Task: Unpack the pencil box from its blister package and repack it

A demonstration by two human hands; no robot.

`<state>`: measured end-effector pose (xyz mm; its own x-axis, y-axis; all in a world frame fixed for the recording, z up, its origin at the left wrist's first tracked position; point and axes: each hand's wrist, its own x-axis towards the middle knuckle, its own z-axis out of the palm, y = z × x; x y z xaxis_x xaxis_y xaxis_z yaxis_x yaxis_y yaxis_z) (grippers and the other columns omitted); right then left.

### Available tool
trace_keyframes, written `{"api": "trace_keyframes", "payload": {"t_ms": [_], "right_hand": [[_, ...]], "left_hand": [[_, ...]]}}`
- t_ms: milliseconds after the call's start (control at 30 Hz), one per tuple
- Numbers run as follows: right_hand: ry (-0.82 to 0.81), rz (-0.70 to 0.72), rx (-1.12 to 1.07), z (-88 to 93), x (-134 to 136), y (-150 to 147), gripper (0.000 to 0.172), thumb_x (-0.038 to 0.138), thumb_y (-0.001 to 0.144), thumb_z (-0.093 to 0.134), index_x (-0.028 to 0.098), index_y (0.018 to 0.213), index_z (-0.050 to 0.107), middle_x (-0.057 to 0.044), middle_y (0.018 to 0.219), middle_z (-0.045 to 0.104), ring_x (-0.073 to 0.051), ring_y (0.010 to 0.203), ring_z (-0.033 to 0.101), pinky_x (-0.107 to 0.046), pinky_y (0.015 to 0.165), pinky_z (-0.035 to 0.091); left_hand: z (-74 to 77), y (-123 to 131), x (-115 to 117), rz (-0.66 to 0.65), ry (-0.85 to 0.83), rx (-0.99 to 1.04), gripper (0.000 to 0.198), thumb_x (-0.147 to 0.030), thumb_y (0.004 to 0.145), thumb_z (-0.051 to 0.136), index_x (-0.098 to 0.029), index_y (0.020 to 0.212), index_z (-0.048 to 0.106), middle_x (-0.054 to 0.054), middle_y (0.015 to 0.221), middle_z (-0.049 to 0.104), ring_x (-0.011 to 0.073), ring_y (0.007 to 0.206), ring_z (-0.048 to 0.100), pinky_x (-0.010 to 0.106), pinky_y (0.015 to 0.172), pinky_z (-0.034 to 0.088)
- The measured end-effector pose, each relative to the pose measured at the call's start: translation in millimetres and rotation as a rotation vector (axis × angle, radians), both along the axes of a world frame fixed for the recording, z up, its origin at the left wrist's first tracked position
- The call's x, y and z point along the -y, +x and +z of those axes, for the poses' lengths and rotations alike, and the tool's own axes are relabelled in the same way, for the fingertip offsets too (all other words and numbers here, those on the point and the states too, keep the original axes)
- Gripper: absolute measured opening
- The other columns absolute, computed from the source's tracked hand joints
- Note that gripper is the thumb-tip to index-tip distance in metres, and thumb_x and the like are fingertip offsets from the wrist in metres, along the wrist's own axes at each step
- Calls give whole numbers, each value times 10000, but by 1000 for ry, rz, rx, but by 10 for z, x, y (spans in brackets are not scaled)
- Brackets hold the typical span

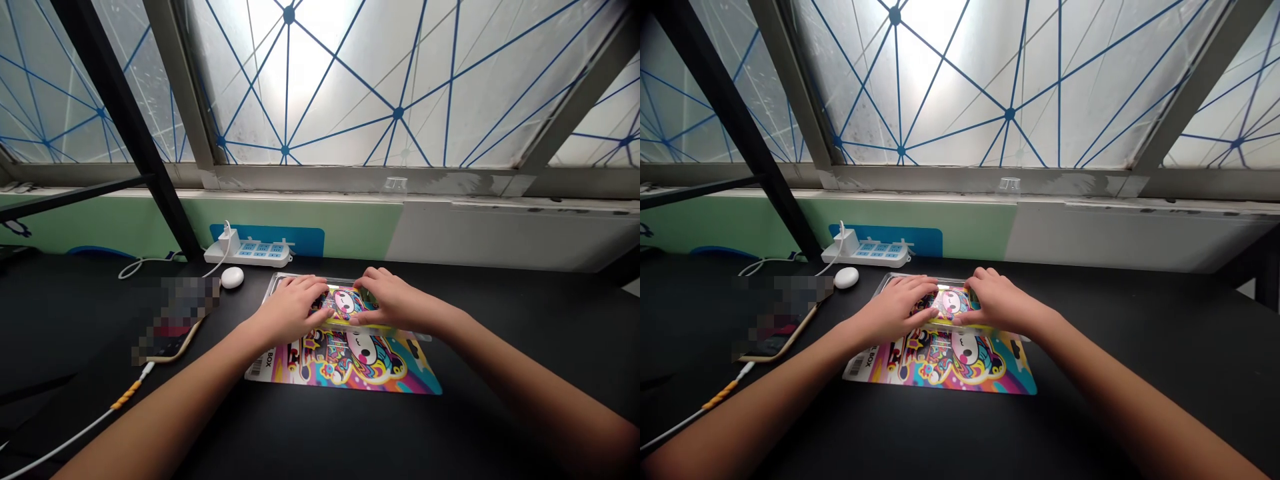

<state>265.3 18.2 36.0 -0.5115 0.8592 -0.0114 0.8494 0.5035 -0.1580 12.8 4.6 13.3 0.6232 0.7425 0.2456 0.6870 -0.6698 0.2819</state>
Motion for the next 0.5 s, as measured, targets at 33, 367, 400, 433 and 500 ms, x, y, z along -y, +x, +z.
{"api": "trace_keyframes", "payload": {"t_ms": [33, 367, 400, 433, 500], "right_hand": [[1, -11, -1, -7, -7, -8, 597, 691, 760, 691, 209, 1111, 663, -117, 1096, 628, -312, 1023, 574, -411, 834, 493], [140, -69, 2, -24, 78, -81, 544, 603, 688, 808, 218, 988, 568, -106, 1068, 621, -317, 991, 564, -419, 838, 441], [154, -73, 6, -19, 98, -96, 526, 578, 693, 814, 218, 978, 559, -103, 1042, 632, -310, 960, 575, -411, 820, 441], [167, -75, 11, -11, 117, -110, 505, 552, 699, 819, 218, 967, 552, -97, 1010, 642, -305, 928, 586, -404, 805, 440], [192, -77, 20, 7, 149, -136, 474, 508, 703, 827, 219, 944, 538, -85, 948, 657, -300, 884, 604, -395, 784, 438]], "left_hand": [[-2, 3, 3, -3, 8, -3, 387, -450, 1019, 495, -217, 1313, 589, 89, 1434, 607, 278, 1361, 502, 475, 1129, 347], [48, -29, -28, 178, 188, -62, 389, -509, 995, 535, -201, 1216, 623, 95, 1221, 699, 290, 1129, 608, 457, 984, 419], [60, -52, -48, 204, 197, -65, 397, -530, 987, 543, -197, 1179, 640, 95, 1182, 706, 288, 1106, 614, 449, 963, 429], [72, -77, -70, 220, 197, -64, 407, -556, 974, 557, -197, 1136, 656, 92, 1146, 710, 285, 1086, 619, 436, 942, 441], [96, -125, -109, 217, 178, -53, 422, -598, 944, 585, -201, 1053, 679, 80, 1091, 713, 274, 1054, 627, 405, 903, 462]]}}
